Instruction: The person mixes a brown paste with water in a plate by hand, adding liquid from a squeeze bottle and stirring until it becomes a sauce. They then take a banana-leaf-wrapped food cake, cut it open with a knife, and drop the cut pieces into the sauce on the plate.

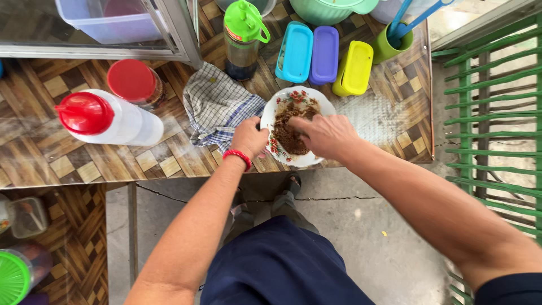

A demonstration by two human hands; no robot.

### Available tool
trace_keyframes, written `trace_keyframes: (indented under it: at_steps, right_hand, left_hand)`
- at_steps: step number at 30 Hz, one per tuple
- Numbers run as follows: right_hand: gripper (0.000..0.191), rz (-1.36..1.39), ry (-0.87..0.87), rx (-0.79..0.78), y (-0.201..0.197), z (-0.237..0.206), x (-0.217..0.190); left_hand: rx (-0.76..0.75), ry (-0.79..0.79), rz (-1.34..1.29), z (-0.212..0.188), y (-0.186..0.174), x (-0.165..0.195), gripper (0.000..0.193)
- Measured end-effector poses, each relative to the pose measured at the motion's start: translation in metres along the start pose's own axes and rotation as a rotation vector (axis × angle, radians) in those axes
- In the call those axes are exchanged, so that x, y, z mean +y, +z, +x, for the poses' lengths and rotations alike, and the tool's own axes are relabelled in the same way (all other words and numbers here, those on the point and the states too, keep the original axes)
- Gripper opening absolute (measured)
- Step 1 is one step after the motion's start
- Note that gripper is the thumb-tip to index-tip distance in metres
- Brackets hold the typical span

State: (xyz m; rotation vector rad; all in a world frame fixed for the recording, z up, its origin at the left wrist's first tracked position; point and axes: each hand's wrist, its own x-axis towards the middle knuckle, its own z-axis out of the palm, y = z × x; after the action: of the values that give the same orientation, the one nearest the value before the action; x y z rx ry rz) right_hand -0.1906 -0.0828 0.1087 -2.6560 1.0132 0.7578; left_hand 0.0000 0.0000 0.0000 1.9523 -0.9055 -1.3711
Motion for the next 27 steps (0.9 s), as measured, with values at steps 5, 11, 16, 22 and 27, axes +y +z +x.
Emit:
trace_keyframes:
  at_steps: [5, 11, 16, 22, 27]
  right_hand:
    - [0.045, -0.114, -0.195, -0.023, 0.011, -0.038, -0.017]
    - [0.05, 0.14, -0.027, 0.229, 0.019, 0.007, -0.013]
    - [0.045, 0.228, 0.047, 0.19, 0.014, -0.008, -0.027]
    - [0.049, 0.199, 0.12, 0.075, 0.016, -0.011, -0.035]
    - [0.052, 0.35, 0.11, 0.194, -0.004, 0.014, -0.021]
  left_hand:
    - [-0.046, -0.068, -0.169, -0.009, -0.005, 0.012, 0.031]
    - [0.223, 0.327, 0.003, -0.011, 0.013, -0.019, 0.024]
    - [-0.047, -0.151, -0.288, 0.001, 0.006, -0.017, 0.027]
    - [0.307, 0.414, -0.057, -0.003, 0.014, -0.026, 0.021]
    - [0.02, -0.098, -0.218, -0.012, 0.001, -0.006, 0.025]
